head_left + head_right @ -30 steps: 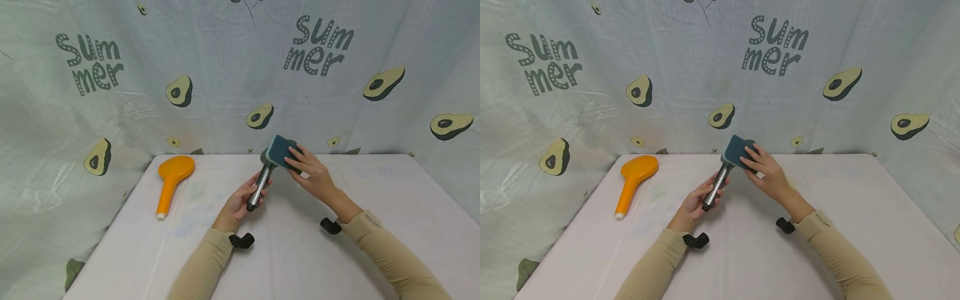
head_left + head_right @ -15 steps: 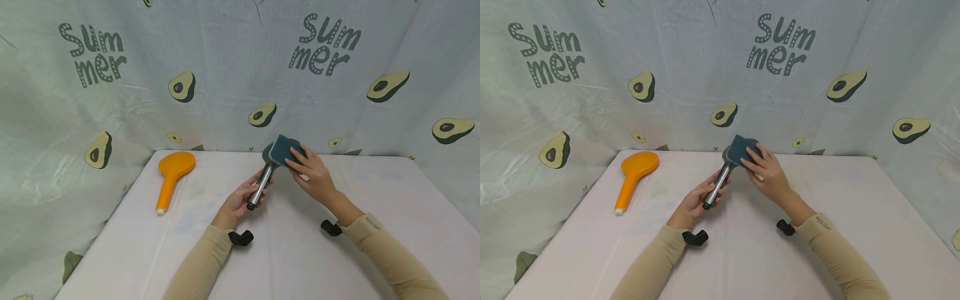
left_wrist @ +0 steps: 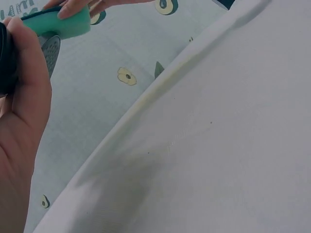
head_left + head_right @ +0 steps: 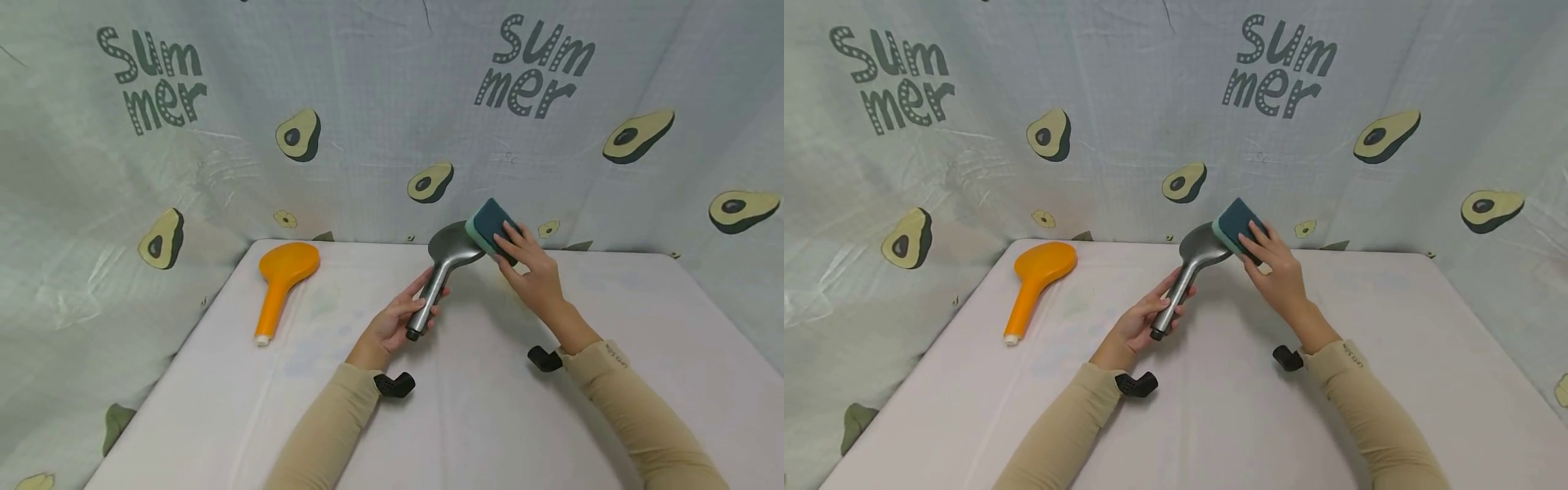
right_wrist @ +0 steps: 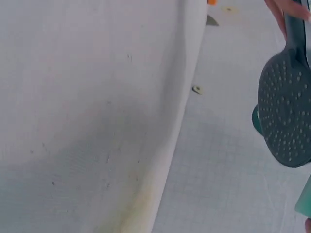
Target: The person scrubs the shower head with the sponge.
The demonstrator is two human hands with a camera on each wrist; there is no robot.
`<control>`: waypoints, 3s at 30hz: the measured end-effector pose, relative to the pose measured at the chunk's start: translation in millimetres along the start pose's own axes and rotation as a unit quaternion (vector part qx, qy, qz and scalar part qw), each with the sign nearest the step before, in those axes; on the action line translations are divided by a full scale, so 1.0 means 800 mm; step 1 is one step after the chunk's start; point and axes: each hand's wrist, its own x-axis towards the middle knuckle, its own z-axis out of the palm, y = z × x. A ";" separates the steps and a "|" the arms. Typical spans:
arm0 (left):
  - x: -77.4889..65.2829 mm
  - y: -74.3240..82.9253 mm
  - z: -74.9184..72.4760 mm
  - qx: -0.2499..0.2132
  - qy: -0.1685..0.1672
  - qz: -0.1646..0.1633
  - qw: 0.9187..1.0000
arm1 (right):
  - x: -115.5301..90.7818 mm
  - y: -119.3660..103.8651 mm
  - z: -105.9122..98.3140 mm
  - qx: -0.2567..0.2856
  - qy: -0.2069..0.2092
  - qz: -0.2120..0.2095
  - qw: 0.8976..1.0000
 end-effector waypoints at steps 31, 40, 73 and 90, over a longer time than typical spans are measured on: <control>0.001 -0.002 0.000 0.037 -0.008 -0.022 0.999 | -0.008 0.021 -0.016 0.023 0.007 0.089 0.996; 0.004 -0.003 0.007 0.106 0.023 -0.035 0.994 | -0.016 -0.007 -0.003 -0.033 -0.057 -0.047 0.997; 0.008 -0.002 0.013 0.221 0.069 -0.063 0.971 | 0.019 -0.028 0.035 -0.080 -0.202 -0.114 0.969; 0.009 -0.006 0.010 0.224 0.052 -0.058 0.971 | 0.044 0.024 0.014 -0.095 -0.198 0.140 0.966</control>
